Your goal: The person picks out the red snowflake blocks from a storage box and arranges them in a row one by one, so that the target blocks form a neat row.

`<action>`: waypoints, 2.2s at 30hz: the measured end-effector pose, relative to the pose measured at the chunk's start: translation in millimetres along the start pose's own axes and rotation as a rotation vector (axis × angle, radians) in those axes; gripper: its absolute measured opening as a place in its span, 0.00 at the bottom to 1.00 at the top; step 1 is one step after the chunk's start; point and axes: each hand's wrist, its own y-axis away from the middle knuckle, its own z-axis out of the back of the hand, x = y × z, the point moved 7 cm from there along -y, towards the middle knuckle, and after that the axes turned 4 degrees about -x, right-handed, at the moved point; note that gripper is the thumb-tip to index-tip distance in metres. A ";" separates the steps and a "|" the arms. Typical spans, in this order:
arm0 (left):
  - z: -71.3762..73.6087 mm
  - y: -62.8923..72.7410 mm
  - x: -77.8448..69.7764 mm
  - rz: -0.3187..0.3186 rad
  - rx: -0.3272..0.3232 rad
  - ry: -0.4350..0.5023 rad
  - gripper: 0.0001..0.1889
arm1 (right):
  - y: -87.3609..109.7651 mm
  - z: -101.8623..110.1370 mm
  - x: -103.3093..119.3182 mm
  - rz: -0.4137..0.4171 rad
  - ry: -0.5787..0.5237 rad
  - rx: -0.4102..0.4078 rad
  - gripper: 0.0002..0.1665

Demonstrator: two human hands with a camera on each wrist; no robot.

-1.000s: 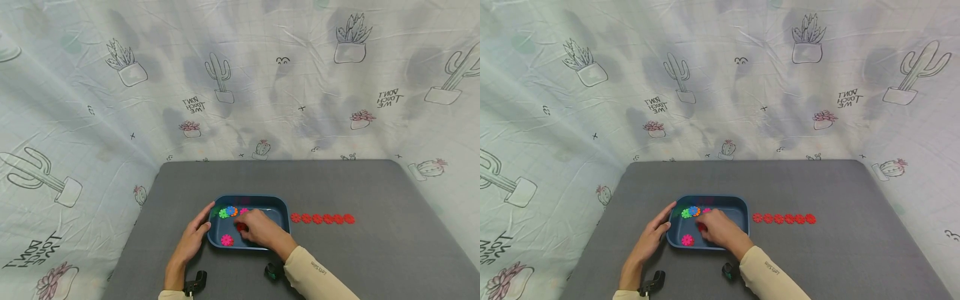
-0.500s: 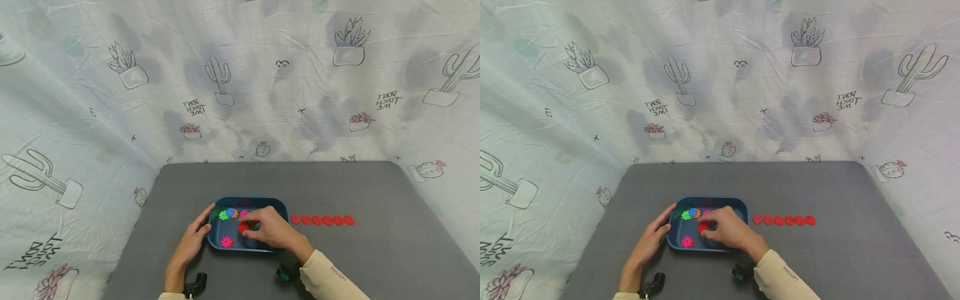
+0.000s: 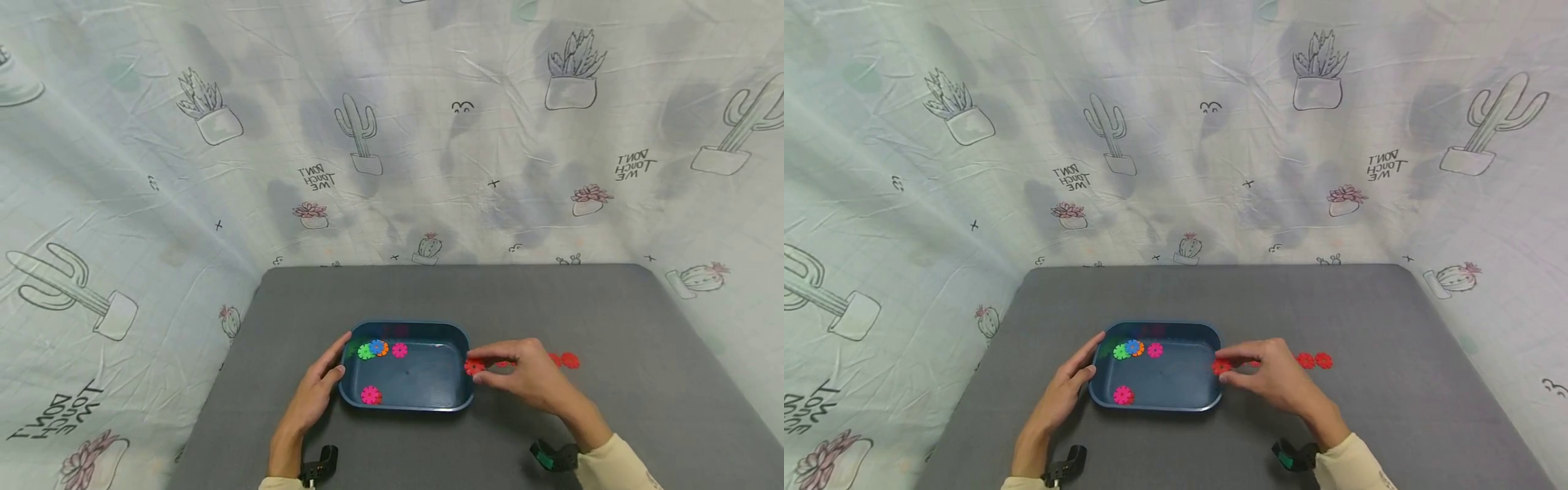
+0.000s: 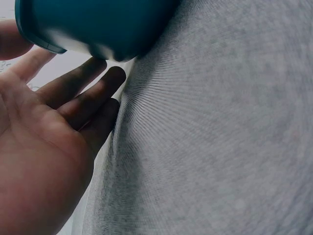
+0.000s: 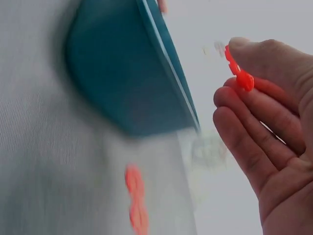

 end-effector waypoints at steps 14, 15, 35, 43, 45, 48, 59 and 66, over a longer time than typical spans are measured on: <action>-1.8 -1.6 -0.3 -0.011 0.009 0.010 0.33 | 93.2 123.6 -65.6 -0.248 0.265 -0.230 0.20; -1.4 -1.4 -0.3 -0.013 0.009 0.012 0.33 | 98.3 130.0 -71.6 -0.272 0.267 -0.233 0.20; -2.0 -1.4 1.1 0.003 0.033 0.046 0.34 | 93.4 141.9 -136.1 -0.277 0.498 -0.189 0.19; -0.7 -1.2 1.4 0.005 0.037 0.017 0.33 | 83.1 128.7 -138.5 -0.179 0.597 -0.126 0.17; -0.8 -1.4 0.7 0.002 0.035 0.007 0.33 | 80.3 125.7 -138.4 -0.164 0.608 -0.099 0.17; -1.3 -1.8 0.4 0.000 0.036 0.000 0.33 | 77.7 123.5 -138.7 -0.165 0.611 -0.066 0.18; -1.4 -1.1 0.3 0.011 0.035 0.020 0.33 | 78.5 122.5 -139.8 -0.205 0.598 -0.045 0.21; -0.8 -0.1 0.3 0.014 0.042 0.036 0.33 | 93.6 134.8 -135.0 -0.298 0.496 -0.213 0.23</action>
